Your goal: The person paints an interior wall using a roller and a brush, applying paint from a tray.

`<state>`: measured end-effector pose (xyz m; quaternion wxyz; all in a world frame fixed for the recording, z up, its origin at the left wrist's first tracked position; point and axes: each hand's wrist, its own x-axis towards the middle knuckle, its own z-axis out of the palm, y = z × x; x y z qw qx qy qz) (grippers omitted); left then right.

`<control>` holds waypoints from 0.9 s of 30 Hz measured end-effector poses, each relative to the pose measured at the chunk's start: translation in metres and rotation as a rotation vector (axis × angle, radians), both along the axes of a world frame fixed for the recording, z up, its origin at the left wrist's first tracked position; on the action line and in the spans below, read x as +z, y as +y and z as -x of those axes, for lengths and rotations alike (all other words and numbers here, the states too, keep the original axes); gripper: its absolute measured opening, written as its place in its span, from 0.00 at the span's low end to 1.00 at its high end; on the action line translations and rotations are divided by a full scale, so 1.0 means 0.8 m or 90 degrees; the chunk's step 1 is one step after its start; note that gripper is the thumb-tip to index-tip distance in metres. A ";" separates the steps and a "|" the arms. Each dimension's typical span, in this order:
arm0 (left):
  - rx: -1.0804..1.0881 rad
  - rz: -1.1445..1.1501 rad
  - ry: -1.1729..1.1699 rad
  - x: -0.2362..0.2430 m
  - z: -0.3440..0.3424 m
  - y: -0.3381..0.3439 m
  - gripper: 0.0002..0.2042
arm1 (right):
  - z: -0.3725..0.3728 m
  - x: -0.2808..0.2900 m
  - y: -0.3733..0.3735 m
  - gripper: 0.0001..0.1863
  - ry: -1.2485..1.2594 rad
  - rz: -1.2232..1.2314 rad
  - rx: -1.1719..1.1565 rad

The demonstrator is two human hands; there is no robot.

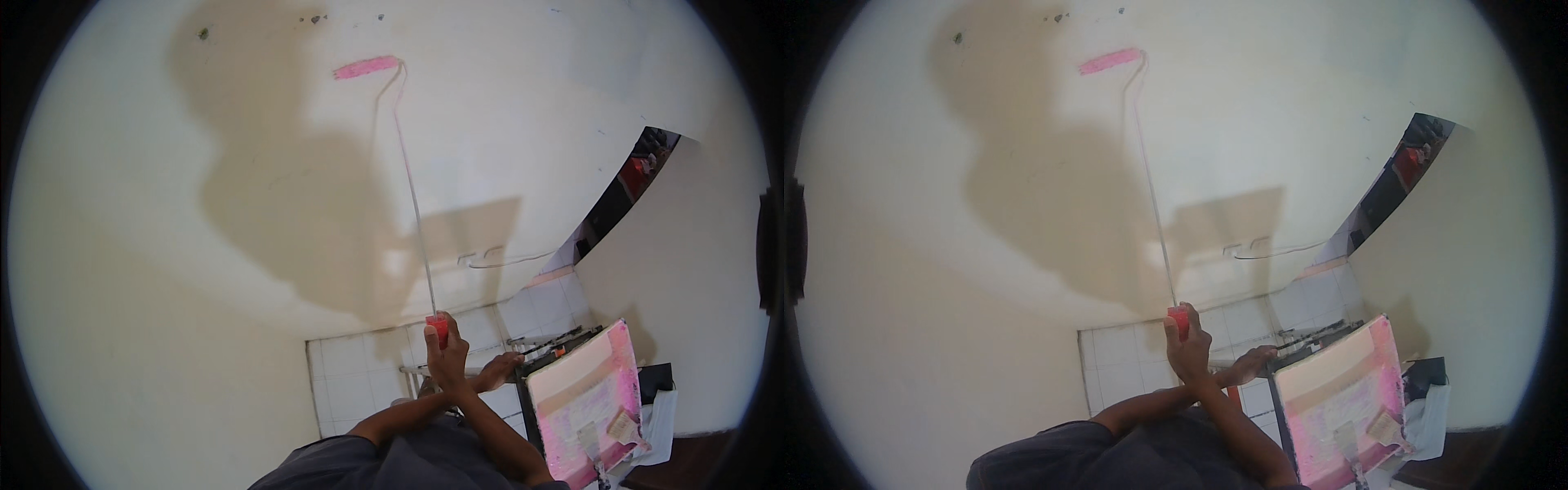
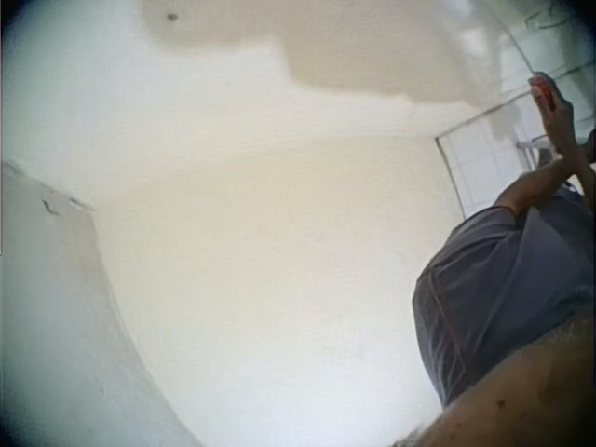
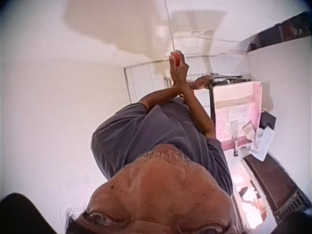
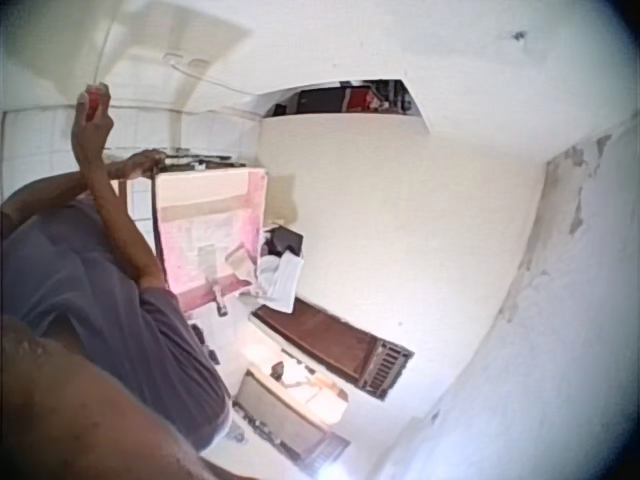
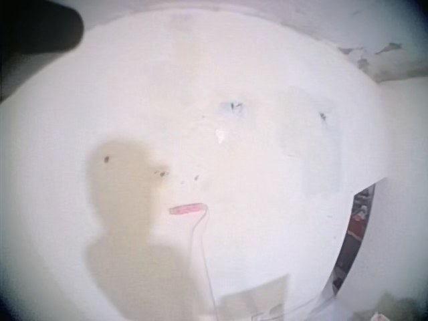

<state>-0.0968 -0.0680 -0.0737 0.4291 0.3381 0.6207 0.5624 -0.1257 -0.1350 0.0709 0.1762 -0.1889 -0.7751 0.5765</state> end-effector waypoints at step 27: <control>0.025 0.059 0.041 -0.011 -0.005 0.005 0.31 | 0.039 0.073 0.034 0.20 0.116 -0.148 -0.065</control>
